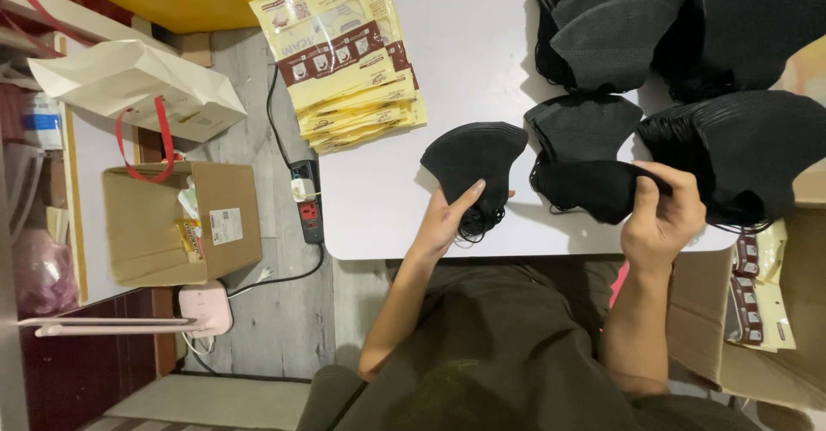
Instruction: Folding and stacking black fabric masks on a white work surface
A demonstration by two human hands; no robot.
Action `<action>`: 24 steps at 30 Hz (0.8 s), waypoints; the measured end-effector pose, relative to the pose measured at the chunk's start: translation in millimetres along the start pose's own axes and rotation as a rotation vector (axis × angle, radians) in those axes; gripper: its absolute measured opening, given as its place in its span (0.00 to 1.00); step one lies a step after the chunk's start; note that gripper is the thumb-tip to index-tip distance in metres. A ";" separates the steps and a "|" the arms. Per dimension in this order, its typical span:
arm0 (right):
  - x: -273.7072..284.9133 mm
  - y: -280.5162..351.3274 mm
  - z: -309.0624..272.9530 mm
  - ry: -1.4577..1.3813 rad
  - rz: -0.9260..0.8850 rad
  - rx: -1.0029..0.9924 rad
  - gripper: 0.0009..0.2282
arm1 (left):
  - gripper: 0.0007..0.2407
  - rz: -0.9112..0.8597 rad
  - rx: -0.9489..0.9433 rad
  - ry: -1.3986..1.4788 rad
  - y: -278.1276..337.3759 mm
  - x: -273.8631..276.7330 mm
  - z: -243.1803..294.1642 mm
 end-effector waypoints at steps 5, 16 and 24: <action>-7.9 -2.1 2.6 -0.137 -0.109 -0.137 0.06 | 0.17 0.012 0.000 0.025 -0.3 1.7 -1.9; -52.0 10.0 -45.4 -0.569 -0.628 -0.164 0.05 | 0.22 0.159 -0.080 -0.116 9.8 -17.5 1.2; -76.2 14.9 -44.1 -0.750 -0.665 -0.078 0.04 | 0.21 0.104 -0.118 -0.216 19.9 -26.3 7.9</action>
Point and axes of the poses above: each hand's wrist, its own y-axis away from the middle knuckle, its own x-axis out of the back of the hand, z = x × y, the point moved 6 cm from there along -y, towards the middle knuckle, and after that the axes turned 7 degrees about y, right-handed, at the moved point
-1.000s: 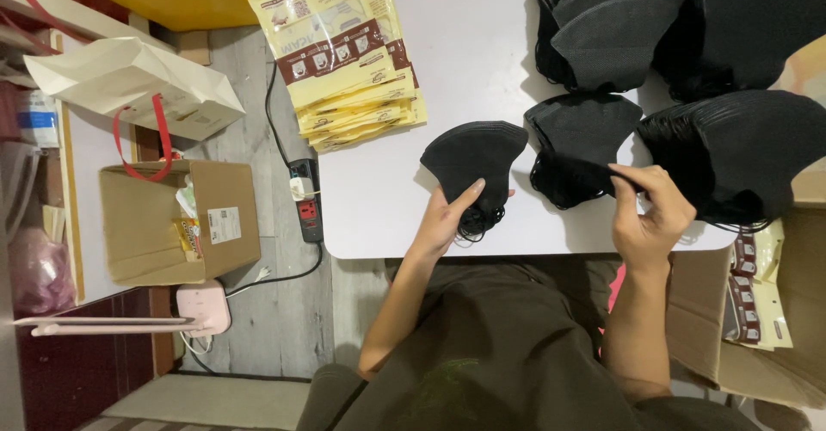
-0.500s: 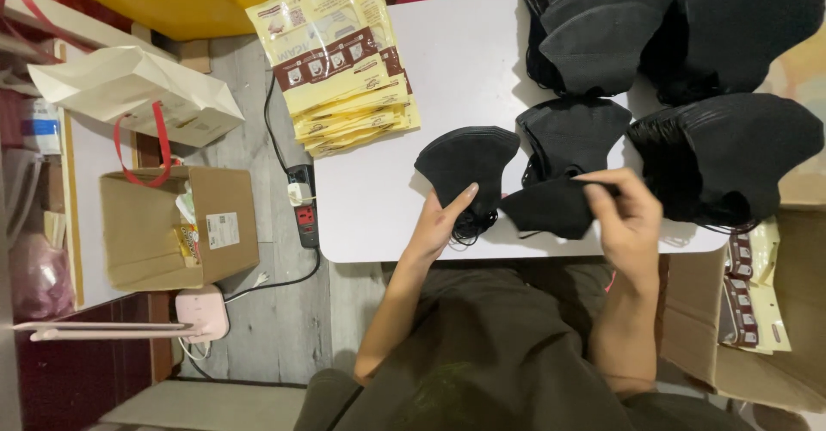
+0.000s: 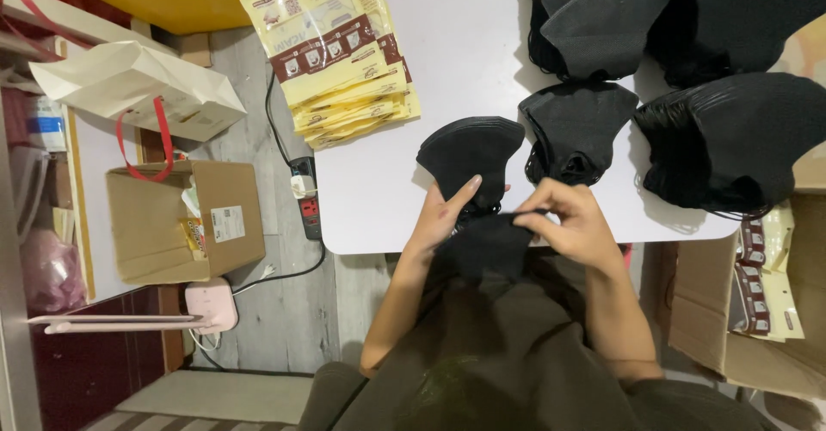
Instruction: Folding and stacking black fabric masks on a white work surface
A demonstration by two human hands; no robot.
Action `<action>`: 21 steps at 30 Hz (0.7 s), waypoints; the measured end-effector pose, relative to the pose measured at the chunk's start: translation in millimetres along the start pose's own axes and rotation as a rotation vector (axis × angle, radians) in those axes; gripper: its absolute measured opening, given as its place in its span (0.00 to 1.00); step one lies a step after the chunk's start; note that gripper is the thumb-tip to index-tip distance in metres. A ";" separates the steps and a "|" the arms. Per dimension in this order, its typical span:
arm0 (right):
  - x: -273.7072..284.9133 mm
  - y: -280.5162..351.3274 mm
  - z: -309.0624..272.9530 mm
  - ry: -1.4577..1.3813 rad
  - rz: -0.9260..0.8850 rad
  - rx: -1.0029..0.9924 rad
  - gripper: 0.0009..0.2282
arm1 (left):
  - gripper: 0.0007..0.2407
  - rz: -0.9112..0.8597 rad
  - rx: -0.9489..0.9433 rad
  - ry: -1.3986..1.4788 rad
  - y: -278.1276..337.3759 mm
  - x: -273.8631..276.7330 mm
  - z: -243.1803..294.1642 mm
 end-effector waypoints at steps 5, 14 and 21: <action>-5.1 -19.6 10.1 0.150 0.051 -0.044 0.04 | 0.20 0.019 0.043 0.055 -31.3 51.9 -56.9; -8.6 -32.3 11.0 0.370 0.138 -0.100 0.05 | 0.17 -0.042 -0.035 0.008 -32.7 65.7 -63.5; -6.2 -35.3 2.2 0.546 0.205 -0.110 0.10 | 0.14 -0.104 -0.104 -0.033 -33.8 65.7 -64.4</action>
Point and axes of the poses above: each hand's wrist, its own y-axis away from the middle knuckle, its own x-axis out of the back of the hand, z = x × y, the point moved 6 cm from there along -y, towards the middle knuckle, and after that the axes turned 7 degrees about y, right-handed, at the moved point
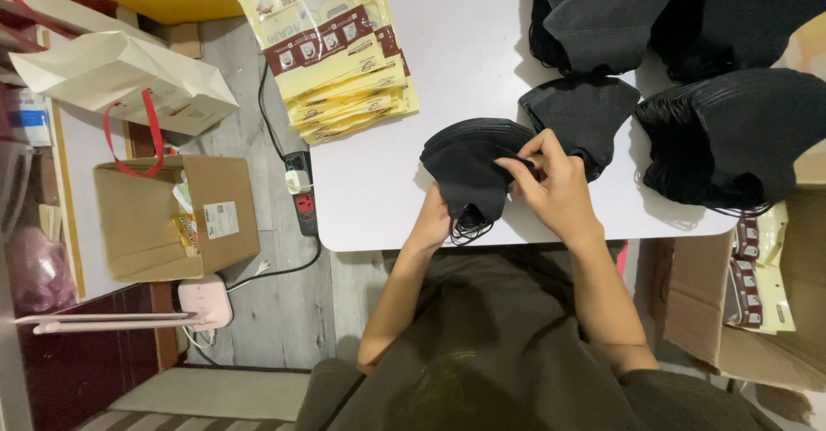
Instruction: Folding and stacking black fabric masks on a white work surface
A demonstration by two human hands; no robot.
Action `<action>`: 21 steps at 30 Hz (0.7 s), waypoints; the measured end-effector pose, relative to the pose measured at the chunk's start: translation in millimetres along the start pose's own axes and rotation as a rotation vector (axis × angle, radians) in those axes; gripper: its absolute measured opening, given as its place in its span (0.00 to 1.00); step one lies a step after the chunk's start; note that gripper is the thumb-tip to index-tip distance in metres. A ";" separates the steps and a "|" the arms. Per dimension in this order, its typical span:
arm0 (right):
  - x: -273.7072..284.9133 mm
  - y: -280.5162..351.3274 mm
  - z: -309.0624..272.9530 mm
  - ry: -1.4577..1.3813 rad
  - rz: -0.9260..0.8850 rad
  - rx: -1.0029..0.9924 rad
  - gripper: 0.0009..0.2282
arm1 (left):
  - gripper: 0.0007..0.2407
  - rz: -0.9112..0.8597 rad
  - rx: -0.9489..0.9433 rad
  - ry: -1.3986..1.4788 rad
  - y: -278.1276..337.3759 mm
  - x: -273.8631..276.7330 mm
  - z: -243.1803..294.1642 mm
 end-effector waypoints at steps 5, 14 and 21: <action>-0.5 3.0 14.5 0.090 0.073 -0.008 0.12 | 0.12 -0.035 -0.044 -0.030 -0.1 0.2 3.0; -6.0 6.3 20.3 0.232 0.192 0.024 0.16 | 0.13 -0.022 -0.071 -0.180 2.0 13.1 -25.1; -4.6 8.0 22.9 0.226 0.255 0.021 0.19 | 0.16 -0.031 -0.064 -0.149 2.7 20.5 -39.4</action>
Point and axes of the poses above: each hand's wrist, its own y-axis away from the middle knuckle, its own x-axis out of the back of the hand, z = x × y, the point moved 6 cm from there along -y, towards the middle knuckle, and after that the axes turned 7 degrees about y, right-handed, at the moved point
